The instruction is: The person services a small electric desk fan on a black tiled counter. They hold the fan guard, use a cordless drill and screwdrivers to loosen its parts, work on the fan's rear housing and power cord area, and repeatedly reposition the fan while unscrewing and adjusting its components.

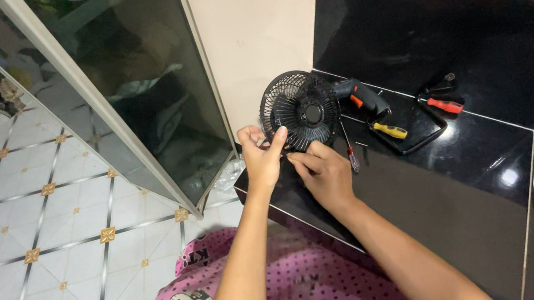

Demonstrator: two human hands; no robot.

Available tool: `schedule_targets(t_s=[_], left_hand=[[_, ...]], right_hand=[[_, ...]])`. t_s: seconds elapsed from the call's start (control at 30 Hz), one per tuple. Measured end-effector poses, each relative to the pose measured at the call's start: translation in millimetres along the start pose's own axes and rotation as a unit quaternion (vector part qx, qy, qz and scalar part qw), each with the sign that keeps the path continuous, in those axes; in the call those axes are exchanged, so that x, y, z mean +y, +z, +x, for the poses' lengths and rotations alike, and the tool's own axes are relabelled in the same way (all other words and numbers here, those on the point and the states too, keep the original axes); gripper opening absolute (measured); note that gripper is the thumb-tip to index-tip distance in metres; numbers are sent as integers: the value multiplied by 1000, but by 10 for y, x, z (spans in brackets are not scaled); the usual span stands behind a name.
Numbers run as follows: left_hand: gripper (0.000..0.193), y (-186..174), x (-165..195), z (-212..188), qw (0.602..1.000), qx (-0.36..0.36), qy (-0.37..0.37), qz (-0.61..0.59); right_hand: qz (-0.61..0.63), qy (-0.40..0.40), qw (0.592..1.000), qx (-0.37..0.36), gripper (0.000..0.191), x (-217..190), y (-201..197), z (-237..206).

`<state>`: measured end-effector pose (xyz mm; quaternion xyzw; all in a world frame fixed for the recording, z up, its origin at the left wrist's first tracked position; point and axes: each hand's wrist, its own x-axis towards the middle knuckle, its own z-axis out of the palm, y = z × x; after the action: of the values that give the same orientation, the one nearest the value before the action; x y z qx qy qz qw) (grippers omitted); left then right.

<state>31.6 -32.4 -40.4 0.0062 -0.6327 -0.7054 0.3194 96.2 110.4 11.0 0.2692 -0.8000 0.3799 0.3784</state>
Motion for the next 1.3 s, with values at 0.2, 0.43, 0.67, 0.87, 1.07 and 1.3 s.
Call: schedule_targets(t_s=[0.2, 0.43, 0.67, 0.87, 1.07, 1.3], left_hand=[[48, 6, -80, 33, 997, -17, -53, -48], [41, 39, -113, -174, 996, 33, -52, -64], [36, 3, -149, -217, 987, 1, -105, -119], [42, -31, -68, -232, 988, -4, -101, -120], [45, -46, 36, -250, 992, -15, -106, -66], [54, -64, 78, -286, 996, -11, -87, 3]], right_hand=[[-27, -52, 998, 5, 12, 24, -1, 52], [-41, -60, 997, -20, 15, 85, 52, -2], [-69, -79, 994, -30, 19, 138, 74, -28], [-59, -101, 992, -45, 27, 98, -5, -3], [-39, -78, 996, -31, 23, 101, -3, -10], [-14, -60, 998, -15, 13, 62, -38, -18]])
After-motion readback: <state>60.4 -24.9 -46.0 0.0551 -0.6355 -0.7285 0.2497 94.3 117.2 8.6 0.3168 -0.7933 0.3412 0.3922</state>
